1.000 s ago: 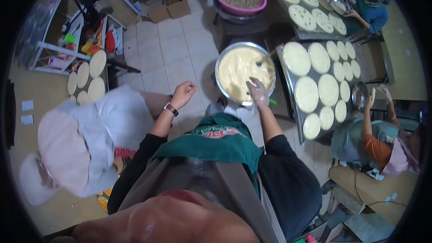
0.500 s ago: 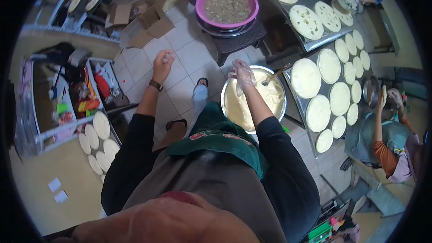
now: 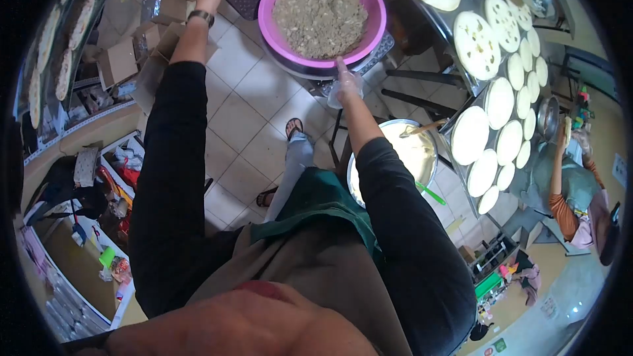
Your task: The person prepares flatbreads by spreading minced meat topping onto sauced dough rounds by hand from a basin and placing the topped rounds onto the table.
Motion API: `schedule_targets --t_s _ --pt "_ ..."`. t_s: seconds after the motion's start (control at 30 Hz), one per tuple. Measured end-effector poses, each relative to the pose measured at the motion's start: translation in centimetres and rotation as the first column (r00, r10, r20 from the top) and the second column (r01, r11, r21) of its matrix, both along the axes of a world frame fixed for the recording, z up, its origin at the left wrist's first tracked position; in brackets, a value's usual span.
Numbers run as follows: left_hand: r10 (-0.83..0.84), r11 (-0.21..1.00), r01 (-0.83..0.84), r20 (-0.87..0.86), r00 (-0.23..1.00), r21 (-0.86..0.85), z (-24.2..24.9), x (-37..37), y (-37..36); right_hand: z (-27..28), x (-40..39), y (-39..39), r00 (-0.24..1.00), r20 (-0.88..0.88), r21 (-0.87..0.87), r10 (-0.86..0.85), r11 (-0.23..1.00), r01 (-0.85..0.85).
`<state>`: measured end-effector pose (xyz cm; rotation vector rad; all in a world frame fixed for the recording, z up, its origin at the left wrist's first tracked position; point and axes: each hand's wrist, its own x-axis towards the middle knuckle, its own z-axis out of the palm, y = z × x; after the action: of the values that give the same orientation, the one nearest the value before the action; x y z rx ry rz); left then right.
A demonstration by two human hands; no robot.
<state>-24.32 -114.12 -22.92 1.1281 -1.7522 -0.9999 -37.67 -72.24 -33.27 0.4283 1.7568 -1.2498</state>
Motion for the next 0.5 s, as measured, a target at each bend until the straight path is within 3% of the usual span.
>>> schedule_targets --t_s 0.03,0.1,0.13,0.2,0.23,0.27,0.3,0.33,0.4,0.47,0.5 --pt "0.0 1.0 0.0 0.007 1.0 0.012 -0.2 0.1 -0.5 -0.3 0.4 -0.7 0.998 -0.003 0.004 -0.063 0.998 0.063" --pt "-0.045 0.925 0.041 0.001 0.999 0.378 -0.1 0.3 -1.3 -1.1 0.8 -2.2 0.986 -0.006 0.04 -0.164 0.986 0.164" --pt "-0.042 0.924 0.038 0.003 0.999 0.381 0.4 0.4 -0.9 -0.3 1.0 -2.9 0.987 -0.005 0.044 -0.161 0.986 0.161" --pt "-0.079 0.988 0.082 -0.029 0.996 0.13 0.2 1.5 0.7 0.7 1.2 -3.5 0.963 0.237 -0.023 -0.125 0.991 0.134" --pt "-0.07 0.989 0.073 -0.026 0.997 0.126 -0.2 2.3 -0.1 1.0 1.2 -4.1 0.962 0.25 -0.042 -0.107 0.992 0.121" --pt "-0.116 0.988 0.1 0.14 0.983 0.117 -0.4 3.5 -0.5 1.3 1.4 -4.4 0.963 0.254 -0.042 -0.095 0.993 0.109" --pt "-0.156 0.985 0.125 0.304 0.94 0.12 -1.4 4.8 -0.4 1.8 1.7 -4.4 0.957 0.237 0.031 -0.164 0.986 0.161" --pt "-0.143 0.986 0.109 0.31 0.94 0.123 -1.3 6.1 0.8 1.0 1.8 -3.9 0.948 0.217 0.103 -0.231 0.972 0.213" --pt "-0.056 0.998 0.045 0.335 0.941 0.04 -0.5 9.0 3.8 -1.4 2.1 -2.3 0.963 0.206 0.088 -0.174 0.983 0.158" --pt "-0.049 0.998 0.056 0.33 0.943 -0.011 -0.5 13.2 6.5 -1.8 3.3 -0.8 0.983 0.1 0.031 -0.157 0.988 0.154" --pt "-0.023 1.0 0.017 0.311 0.95 0.024 0.0 15.4 8.3 -1.5 4.0 -0.2 0.999 -0.014 0.052 -0.048 0.997 0.049"
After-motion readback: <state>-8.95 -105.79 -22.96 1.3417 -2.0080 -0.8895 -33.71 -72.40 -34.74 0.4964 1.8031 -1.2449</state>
